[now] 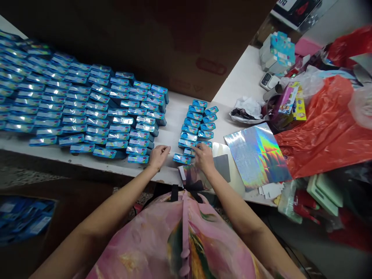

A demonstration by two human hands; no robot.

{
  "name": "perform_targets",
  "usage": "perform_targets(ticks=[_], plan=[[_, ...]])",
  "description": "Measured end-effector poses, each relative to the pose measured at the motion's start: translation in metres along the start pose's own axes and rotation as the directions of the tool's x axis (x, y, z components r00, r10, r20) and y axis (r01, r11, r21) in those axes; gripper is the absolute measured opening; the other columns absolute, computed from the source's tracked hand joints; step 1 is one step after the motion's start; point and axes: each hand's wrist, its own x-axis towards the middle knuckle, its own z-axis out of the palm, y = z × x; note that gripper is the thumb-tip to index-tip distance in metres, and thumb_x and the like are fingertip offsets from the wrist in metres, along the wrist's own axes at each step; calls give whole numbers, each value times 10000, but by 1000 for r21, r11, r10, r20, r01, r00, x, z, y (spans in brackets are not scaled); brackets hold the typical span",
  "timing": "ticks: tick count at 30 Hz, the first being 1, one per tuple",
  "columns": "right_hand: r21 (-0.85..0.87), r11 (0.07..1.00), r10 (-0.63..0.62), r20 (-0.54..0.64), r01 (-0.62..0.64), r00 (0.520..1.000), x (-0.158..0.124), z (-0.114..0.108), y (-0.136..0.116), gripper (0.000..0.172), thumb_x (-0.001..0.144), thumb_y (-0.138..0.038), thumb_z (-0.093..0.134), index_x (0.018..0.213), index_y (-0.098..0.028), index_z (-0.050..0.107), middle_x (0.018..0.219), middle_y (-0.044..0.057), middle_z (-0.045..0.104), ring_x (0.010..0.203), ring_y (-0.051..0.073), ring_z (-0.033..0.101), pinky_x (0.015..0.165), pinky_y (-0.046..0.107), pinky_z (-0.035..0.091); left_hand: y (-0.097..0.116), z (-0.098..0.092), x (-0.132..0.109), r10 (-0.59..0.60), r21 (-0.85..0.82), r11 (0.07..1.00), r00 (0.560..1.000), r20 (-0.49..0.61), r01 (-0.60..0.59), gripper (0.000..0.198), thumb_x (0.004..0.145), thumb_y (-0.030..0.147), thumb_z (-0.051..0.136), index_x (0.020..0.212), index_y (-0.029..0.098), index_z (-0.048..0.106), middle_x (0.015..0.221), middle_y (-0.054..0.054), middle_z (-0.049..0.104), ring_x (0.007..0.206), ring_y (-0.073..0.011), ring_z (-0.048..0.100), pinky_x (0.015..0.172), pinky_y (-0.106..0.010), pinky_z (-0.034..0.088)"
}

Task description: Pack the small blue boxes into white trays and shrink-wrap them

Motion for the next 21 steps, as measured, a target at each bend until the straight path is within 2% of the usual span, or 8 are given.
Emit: perform_targets(ticks=[3,5,7,9,11,14,17,21], plan=[[147,983,-106,-30,110,994,-31,1,10,280,855,-195,390,1042,-219,598,940,61,556,881,181,465,745,312,319,-17,4,-43,-122,-45,991,985,126,129,297,570,445,664,664,164,668,627,-33,628,631,-172,568,650,-275,436],[193,971,-134,-43,140,990,-45,4,9,257,853,-205,410,1013,-219,610,907,56,569,872,176,477,744,309,334,-24,22,-65,-210,-212,941,948,240,263,415,484,439,721,775,148,672,688,-47,653,630,-170,579,619,-274,445],[194,967,-163,-38,167,986,-51,7,2,254,854,-206,419,1020,-228,610,898,54,573,864,171,480,743,305,343,-24,43,-76,-223,-353,878,928,298,324,454,493,443,712,826,139,661,729,-53,662,654,-169,586,635,-281,453],[156,964,-215,-8,213,977,-50,8,-6,258,862,-233,424,1053,-240,597,908,60,572,864,172,475,738,306,346,-18,57,-79,-201,-405,856,928,313,321,387,565,468,655,775,143,660,709,-39,656,653,-163,577,649,-284,452],[96,961,-265,39,261,963,-48,7,-12,271,868,-273,425,1091,-245,577,929,73,569,869,184,466,729,315,346,-11,61,-79,-172,-402,867,934,313,295,333,628,477,599,698,157,656,662,-17,637,635,-156,557,647,-277,443],[29,958,-288,79,287,954,-48,4,-13,302,873,-288,414,1142,-239,542,973,87,565,874,200,456,716,326,349,-1,55,-81,-117,-391,887,940,322,244,282,661,447,582,620,173,635,607,9,602,619,-143,528,644,-254,424],[28,961,-276,56,275,959,-49,0,-8,335,883,-276,391,1198,-235,495,1047,86,548,896,196,452,741,326,360,9,48,-86,-56,-369,911,942,332,184,272,704,423,548,626,174,627,585,17,576,593,-128,506,616,-236,409],[57,939,-343,36,341,939,-47,-5,-1,307,881,-282,401,1157,-247,530,1048,71,564,916,192,458,779,331,376,22,43,-85,-29,-362,922,955,294,140,274,715,423,539,643,173,626,569,18,549,558,-112,477,570,-222,400]])
